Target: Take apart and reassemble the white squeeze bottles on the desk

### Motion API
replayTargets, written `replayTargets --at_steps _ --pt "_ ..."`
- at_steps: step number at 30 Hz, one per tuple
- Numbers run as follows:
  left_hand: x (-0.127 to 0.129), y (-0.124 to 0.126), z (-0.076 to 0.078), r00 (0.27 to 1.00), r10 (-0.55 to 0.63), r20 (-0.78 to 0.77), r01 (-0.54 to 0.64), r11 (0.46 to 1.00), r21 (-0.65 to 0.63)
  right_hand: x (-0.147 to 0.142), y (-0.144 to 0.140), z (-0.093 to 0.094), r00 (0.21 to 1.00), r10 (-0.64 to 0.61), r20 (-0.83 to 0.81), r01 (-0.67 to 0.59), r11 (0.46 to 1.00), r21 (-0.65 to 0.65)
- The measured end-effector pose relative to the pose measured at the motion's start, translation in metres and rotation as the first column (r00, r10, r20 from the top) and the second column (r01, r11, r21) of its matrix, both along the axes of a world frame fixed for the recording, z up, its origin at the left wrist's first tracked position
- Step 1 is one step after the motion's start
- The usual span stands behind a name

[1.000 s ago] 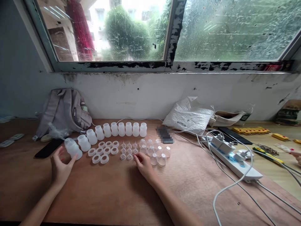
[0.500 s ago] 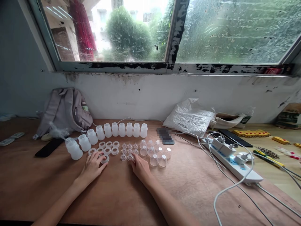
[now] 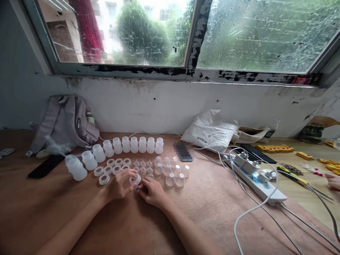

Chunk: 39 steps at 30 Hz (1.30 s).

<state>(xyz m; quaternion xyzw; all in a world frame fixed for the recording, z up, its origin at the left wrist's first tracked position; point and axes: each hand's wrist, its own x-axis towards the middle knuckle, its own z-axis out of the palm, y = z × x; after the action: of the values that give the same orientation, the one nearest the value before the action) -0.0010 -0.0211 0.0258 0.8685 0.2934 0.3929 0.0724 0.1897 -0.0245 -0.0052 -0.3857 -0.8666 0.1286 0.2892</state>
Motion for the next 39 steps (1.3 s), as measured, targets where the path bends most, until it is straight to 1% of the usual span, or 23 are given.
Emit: replayTargets --at_steps 2,5,7,11,13,20,24,26,27,29,31,33,37,39 --pt "0.003 -0.001 -0.007 0.999 -0.035 -0.004 0.035 0.999 -0.013 0.001 0.002 -0.002 0.997 -0.024 -0.069 0.023 1.0 -0.012" --pt "0.005 -0.003 -0.015 0.998 -0.036 -0.045 0.033 0.998 -0.051 0.003 0.006 -0.005 0.975 -0.111 -0.193 0.108 0.994 -0.029" --pt "0.005 -0.004 -0.018 0.996 -0.033 -0.081 0.026 0.996 -0.088 0.005 0.008 -0.006 0.959 -0.159 -0.233 0.155 0.987 -0.036" --pt "0.005 -0.005 -0.02 0.988 -0.036 -0.148 0.008 0.983 -0.185 0.005 0.008 -0.006 0.953 -0.185 -0.242 0.179 0.983 -0.046" --pt "0.005 -0.005 -0.021 0.984 -0.04 -0.173 0.003 0.978 -0.21 0.005 0.008 -0.006 0.954 -0.182 -0.237 0.176 0.983 -0.048" --pt "0.008 -0.006 -0.02 0.979 0.009 -0.204 -0.052 0.977 -0.208 0.002 0.006 -0.005 0.959 -0.172 -0.226 0.165 0.985 -0.049" --pt "0.01 -0.005 -0.022 0.989 0.028 -0.145 -0.061 0.971 -0.229 0.002 0.006 -0.005 0.956 -0.169 -0.241 0.162 0.986 -0.05" --pt "0.012 -0.005 -0.024 0.995 0.077 -0.056 -0.091 0.947 -0.307 0.003 0.005 -0.004 0.956 -0.161 -0.245 0.153 0.987 -0.052" --pt "0.014 -0.005 -0.024 0.993 0.115 0.004 -0.105 0.924 -0.368 0.003 0.004 -0.003 0.957 -0.153 -0.245 0.144 0.988 -0.055" --pt "0.018 -0.005 -0.024 0.97 0.205 0.133 -0.111 0.855 -0.506 0.003 0.001 0.0 0.962 -0.118 -0.246 0.103 0.992 -0.075" --pt "0.022 -0.005 -0.024 0.931 0.282 0.232 -0.086 0.787 -0.61 0.002 -0.002 0.004 0.965 -0.069 -0.254 0.041 0.993 -0.114" --pt "0.024 -0.005 -0.024 0.906 0.309 0.291 -0.043 0.749 -0.661 0.001 -0.005 0.006 0.961 -0.043 -0.273 0.004 0.99 -0.142" --pt "0.028 -0.004 -0.029 0.887 0.285 0.363 0.056 0.714 -0.698 -0.003 -0.007 0.005 0.951 -0.082 -0.298 0.043 0.99 -0.133" --pt "0.029 -0.003 -0.033 0.871 0.289 0.397 0.105 0.68 -0.726 -0.005 -0.006 0.003 0.952 -0.085 -0.294 0.041 0.987 -0.154"
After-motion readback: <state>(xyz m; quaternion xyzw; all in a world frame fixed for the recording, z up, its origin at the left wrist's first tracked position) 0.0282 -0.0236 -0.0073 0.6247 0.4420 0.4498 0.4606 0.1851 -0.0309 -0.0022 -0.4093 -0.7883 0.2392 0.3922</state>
